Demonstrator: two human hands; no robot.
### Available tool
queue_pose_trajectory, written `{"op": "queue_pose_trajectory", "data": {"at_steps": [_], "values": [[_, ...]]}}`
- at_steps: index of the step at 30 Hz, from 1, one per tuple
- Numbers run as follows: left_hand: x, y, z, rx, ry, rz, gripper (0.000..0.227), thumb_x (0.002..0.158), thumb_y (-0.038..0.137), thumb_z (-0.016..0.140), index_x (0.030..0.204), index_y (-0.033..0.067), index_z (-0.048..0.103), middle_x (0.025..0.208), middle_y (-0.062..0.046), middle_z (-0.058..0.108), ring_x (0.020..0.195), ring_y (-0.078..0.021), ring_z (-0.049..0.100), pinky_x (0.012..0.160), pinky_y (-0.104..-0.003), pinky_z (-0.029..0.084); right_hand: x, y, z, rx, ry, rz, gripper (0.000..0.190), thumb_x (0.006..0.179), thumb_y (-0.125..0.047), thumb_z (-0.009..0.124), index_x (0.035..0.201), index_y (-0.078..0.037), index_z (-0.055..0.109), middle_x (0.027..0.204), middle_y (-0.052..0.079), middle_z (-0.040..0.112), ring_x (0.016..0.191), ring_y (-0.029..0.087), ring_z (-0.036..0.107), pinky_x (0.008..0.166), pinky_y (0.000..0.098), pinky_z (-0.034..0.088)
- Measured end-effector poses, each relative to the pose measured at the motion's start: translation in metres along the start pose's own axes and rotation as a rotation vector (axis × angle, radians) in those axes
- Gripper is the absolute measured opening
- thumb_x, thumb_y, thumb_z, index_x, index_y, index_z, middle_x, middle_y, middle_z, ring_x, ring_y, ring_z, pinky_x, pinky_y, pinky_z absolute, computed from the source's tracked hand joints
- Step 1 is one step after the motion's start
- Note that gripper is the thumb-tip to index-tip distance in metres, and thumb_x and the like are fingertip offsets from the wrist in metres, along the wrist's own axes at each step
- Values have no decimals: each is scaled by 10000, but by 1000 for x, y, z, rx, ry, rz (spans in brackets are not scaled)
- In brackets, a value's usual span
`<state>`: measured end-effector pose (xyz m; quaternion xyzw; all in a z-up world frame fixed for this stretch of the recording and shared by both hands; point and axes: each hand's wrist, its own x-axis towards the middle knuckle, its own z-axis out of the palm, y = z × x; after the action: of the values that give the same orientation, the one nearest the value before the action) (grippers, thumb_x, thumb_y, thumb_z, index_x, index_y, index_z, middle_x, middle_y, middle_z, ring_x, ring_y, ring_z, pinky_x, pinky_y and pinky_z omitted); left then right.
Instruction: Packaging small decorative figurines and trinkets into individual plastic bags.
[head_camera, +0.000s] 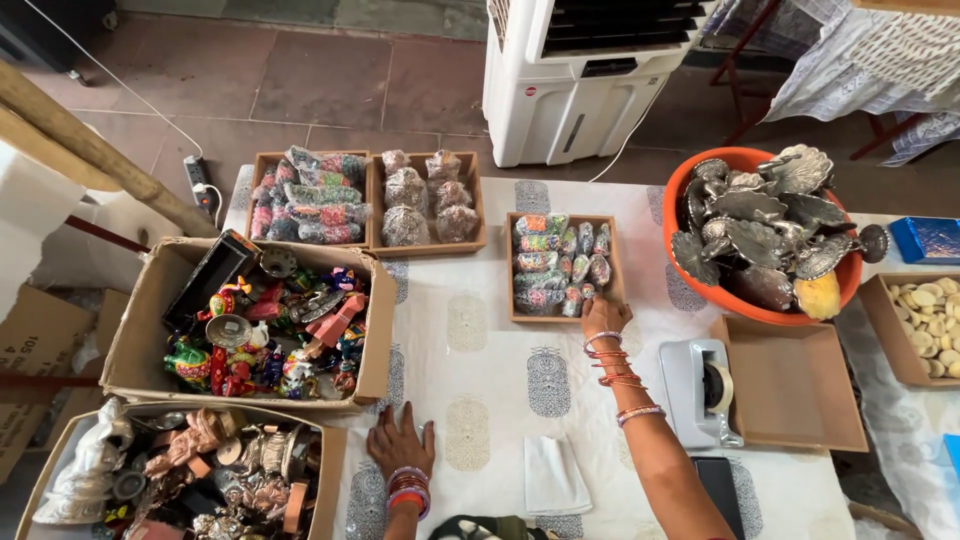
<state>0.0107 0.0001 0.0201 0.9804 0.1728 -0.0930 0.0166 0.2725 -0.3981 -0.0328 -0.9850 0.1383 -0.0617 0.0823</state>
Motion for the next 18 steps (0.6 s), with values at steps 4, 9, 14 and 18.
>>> {"op": "queue_pose_trajectory", "data": {"at_steps": [4,9,14,18], "values": [[-3,0,4,7,20,1,656,970,615,392,1519,256,397,1544,-120,358,1428,-261,341,1206,-507,186,1,1,-6,23,1,-20,296,973,-351,529,1006,-144,739,895,136,763,956,336,695,1096,560,320],[-2,0,6,-15,24,5,649,977,611,396,1525,264,403,1546,-132,378,1421,-300,365,1210,-532,182,-24,-47,-85,225,-15,79,881,890,-338,626,1601,-33,203,1050,221,735,913,394,685,978,624,382],[-1,2,8,-96,-33,-26,658,994,599,405,1541,234,375,1592,-173,323,1439,-375,324,1180,-597,165,-109,-102,-159,728,219,-438,861,1032,-183,571,1644,2,-6,1415,255,610,1011,376,710,900,466,541],[5,3,34,-238,79,-12,647,967,494,552,1500,147,433,1575,-217,265,1451,-399,268,1162,-613,162,-188,-108,-107,573,-17,-788,757,1040,-332,447,1621,-5,87,1511,197,518,1195,334,601,1039,470,469]]}}
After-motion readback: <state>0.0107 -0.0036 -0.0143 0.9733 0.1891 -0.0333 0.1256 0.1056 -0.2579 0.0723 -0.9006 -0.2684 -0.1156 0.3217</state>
